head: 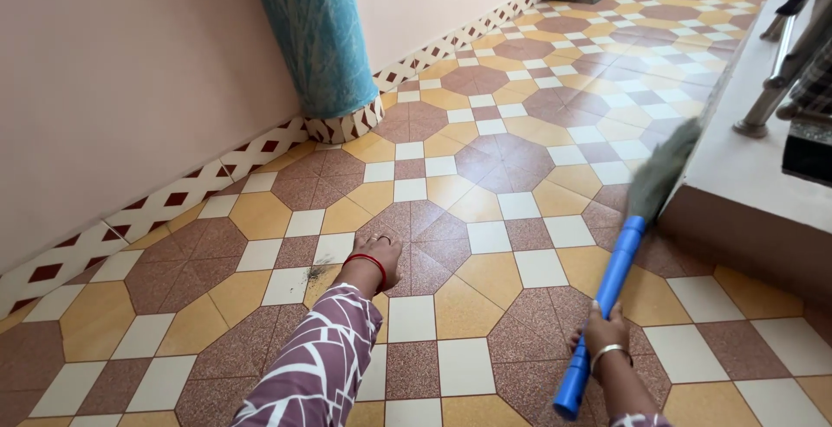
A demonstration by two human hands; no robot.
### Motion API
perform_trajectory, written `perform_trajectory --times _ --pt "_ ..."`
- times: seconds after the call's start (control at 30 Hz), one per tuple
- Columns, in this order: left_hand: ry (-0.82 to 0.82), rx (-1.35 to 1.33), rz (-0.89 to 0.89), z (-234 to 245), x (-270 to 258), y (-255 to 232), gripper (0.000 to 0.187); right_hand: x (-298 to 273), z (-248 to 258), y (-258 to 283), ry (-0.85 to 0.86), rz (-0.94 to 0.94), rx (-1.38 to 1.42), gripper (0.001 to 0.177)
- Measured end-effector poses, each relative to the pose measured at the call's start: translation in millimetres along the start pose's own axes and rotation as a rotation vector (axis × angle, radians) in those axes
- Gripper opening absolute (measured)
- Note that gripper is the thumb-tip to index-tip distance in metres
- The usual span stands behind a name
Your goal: The person sweeps a tiled floor using a broom with a blue handle. They move the broom back and forth along the wall and around a cylindrical column, gathering debris into a small pile.
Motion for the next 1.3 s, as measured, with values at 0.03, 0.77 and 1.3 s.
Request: perform_trajectory --times 0.03,0.77,1.3 --pt "0.014 -0.003 0.006 -2.5 0.5 0.2 0.071 15.1 1.0 3.8 0.009 0.022 -0.063 0.055" --pt "-0.084 0.041 0.041 6.3 -3.6 11.9 0.080 -150.8 -95.9 -33.2 0.459 -0.049 -1.073 0.063" --pt "-0.035 0.034 0.024 -8.9 5.4 -2.9 0.085 14.6 0.9 105.9 -0.051 0.165 -0.375 0.030"
Point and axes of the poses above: each hand's wrist, its own x-axis towards the middle knuckle, its own z-axis out of the back of the hand, y = z × x, the point moved 2 cm from there along x, towards the middle knuckle, and after that the axes turned 13 degrees about -z, right-handed, at the moved point
